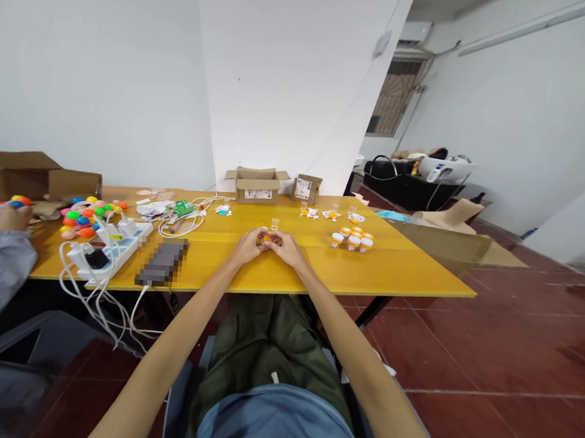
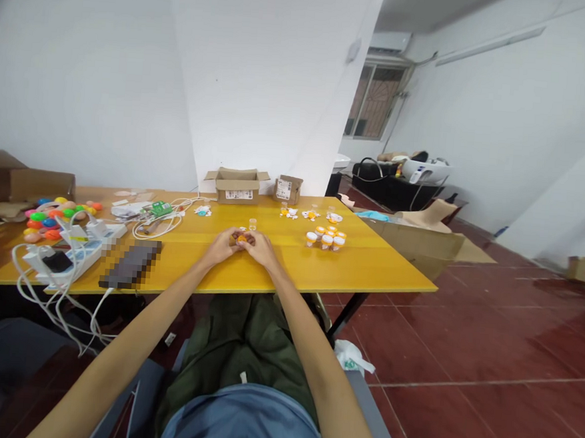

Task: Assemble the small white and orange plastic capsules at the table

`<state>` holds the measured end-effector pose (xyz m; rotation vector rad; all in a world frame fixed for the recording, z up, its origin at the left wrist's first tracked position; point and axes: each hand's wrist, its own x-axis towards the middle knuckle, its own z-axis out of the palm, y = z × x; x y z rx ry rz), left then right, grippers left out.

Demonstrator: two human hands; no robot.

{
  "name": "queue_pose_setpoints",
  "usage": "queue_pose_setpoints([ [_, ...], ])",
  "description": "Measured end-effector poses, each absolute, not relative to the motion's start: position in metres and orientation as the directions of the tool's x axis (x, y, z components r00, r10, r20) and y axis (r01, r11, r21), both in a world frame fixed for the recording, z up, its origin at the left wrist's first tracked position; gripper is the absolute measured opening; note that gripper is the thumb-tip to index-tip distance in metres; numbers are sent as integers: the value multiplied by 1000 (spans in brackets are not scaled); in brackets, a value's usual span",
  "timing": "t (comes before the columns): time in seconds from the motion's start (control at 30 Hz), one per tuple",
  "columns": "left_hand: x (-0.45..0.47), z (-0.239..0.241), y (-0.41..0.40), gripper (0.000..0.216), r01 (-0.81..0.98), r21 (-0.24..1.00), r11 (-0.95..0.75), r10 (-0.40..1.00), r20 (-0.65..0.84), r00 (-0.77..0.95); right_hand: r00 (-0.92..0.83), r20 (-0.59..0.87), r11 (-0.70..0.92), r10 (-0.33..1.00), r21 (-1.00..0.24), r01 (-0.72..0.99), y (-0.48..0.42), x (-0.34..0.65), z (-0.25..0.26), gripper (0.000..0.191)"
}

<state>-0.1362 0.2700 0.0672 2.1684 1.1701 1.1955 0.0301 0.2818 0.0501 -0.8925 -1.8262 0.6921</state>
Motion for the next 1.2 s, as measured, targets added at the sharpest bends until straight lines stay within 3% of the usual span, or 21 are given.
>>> queue_pose_setpoints([
  [0.9, -138, 72, 266, 26, 590, 616, -523, 839, 495, 227, -310, 544, 612, 779, -768, 189, 280, 29, 52, 27],
  [1.2, -139, 72, 265, 17, 610, 565, -555, 814, 518, 261, -301, 493, 560, 817, -802, 208, 280, 29, 51, 19],
])
